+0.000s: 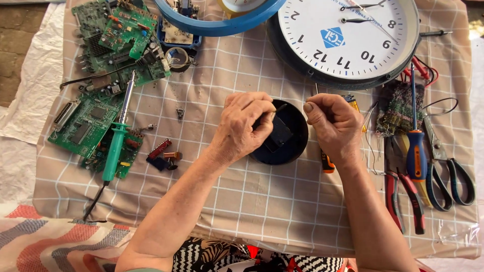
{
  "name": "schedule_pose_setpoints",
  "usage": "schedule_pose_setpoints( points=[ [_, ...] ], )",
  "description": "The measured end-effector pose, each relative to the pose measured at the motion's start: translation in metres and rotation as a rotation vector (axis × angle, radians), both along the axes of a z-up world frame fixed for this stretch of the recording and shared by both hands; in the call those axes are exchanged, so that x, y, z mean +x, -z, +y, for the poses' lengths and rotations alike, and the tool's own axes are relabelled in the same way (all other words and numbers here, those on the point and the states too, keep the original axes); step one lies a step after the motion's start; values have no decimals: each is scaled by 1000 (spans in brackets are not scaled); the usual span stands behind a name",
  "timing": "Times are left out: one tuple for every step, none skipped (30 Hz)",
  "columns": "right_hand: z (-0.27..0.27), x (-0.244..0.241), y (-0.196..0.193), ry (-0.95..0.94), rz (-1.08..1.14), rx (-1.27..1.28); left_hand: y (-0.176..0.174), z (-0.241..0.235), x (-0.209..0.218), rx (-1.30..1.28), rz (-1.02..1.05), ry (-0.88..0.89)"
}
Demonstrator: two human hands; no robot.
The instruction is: The person assembles a small round clock by inserting a battery into the back casing and attaching the clock face. They then use a screwdriver to secure the back cover with screws.
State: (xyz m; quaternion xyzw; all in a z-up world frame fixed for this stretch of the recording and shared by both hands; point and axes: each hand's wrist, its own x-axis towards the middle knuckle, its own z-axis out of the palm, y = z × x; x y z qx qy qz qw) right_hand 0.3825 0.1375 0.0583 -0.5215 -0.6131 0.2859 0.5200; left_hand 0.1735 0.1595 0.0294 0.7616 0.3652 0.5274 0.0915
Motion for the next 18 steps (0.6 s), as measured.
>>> schedule_pose_setpoints(
  points=[
    [-1,-1,0,3,-2,-2,1,0,1,-2,-2,3],
    [-3,-2,-1,-18,-1,-42,2,0,3,12,-6,4],
    [-6,-3,-1,-42,-1,-84,4,-2,5,23,-10,1],
    [-7,-4,-2,-42,-4,-89,4,-2,6,18,-13,1],
    [-7,-6,-4,-67,-8,-122,4,-3,6,27,-10,12],
    [-8,-7,-6,-91,-12,-155,3,-4,7,35,-8,22],
    [-8,-9,-7,-94,-11,-155,2,-4,5,35,-6,20],
    [-7,-10,-8,-97,-32,-165,1,-4,5,45,4,17],
    [-8,-9,-10,-94,-53,-176,0,-4,6,55,13,21],
    [-9,-10,-12,-91,-52,-176,1,-3,6,55,14,25],
    [-10,-10,-13,-108,-38,-178,3,-3,6,43,12,30],
    [-11,-11,-15,-126,-24,-180,4,-3,7,31,9,36],
    [-11,-10,-14,-123,-23,-182,4,-3,7,30,10,39],
    [-11,-9,-12,-122,-29,-177,4,-4,7,21,8,42],
    [-11,-9,-11,-121,-33,-175,4,-5,7,9,8,45],
    [-10,-8,-10,-118,-31,-179,4,-5,8,5,9,49],
    [-10,-7,-9,-118,-19,-175,4,-6,8,-16,-3,56],
    [-9,-6,-8,-118,-6,-172,4,-6,9,-36,-16,63]
  ],
)
